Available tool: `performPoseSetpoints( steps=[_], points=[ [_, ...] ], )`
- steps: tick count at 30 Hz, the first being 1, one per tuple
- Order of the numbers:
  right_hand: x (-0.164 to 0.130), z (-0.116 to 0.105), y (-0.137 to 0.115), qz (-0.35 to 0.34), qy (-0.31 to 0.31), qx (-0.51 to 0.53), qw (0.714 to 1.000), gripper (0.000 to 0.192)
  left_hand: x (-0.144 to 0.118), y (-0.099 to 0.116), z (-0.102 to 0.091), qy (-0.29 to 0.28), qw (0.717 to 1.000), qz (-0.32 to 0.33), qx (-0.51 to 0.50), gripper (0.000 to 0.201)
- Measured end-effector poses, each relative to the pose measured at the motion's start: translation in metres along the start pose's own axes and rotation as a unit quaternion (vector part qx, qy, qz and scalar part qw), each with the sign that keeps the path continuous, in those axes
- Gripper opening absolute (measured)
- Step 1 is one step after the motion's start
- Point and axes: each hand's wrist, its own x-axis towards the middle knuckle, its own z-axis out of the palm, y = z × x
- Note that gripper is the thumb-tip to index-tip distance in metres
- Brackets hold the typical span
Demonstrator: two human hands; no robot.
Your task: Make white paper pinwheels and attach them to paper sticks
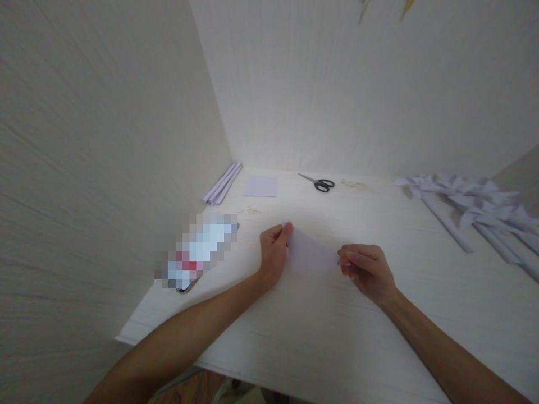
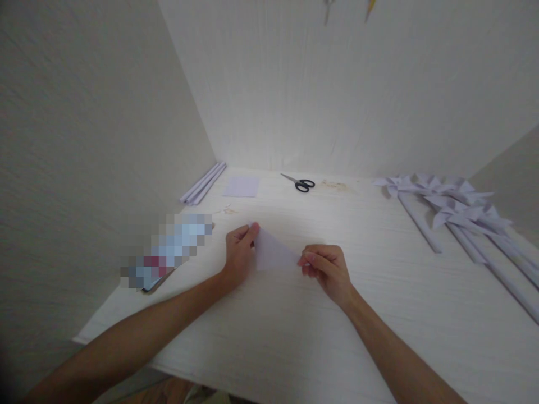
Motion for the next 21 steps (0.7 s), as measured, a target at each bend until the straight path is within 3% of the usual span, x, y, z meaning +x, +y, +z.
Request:
performPoseSetpoints(
  steps=[7, 12, 15, 17, 21],
  points=[
    [-0.001, 0.006, -0.01, -0.026, 0.041, 0.042, 0.998, 0.015, -0.004, 0.002, 0.002, 0.024, 1.0, 0.01, 0.003, 0.041],
    [0.003, -0.006, -0.012, -0.076, 0.082, 0.103, 0.988, 0.025, 0.007, -0.005, -0.007, 0.117, 0.992, 0.0, -0.042, 0.038],
    [0.008, -0.012, -0.006, -0.074, 0.122, 0.097, 0.985, 0.025, 0.007, -0.003, -0.006, 0.041, 0.998, -0.003, -0.039, 0.04],
    [0.01, -0.009, -0.002, -0.051, 0.114, 0.041, 0.991, 0.02, 0.002, 0.002, -0.003, -0.024, 1.0, -0.003, -0.012, 0.042],
    [0.009, 0.001, 0.001, 0.039, -0.018, -0.093, 0.995, 0.017, -0.006, 0.009, 0.002, -0.08, 0.996, -0.003, 0.025, 0.044]
  ],
)
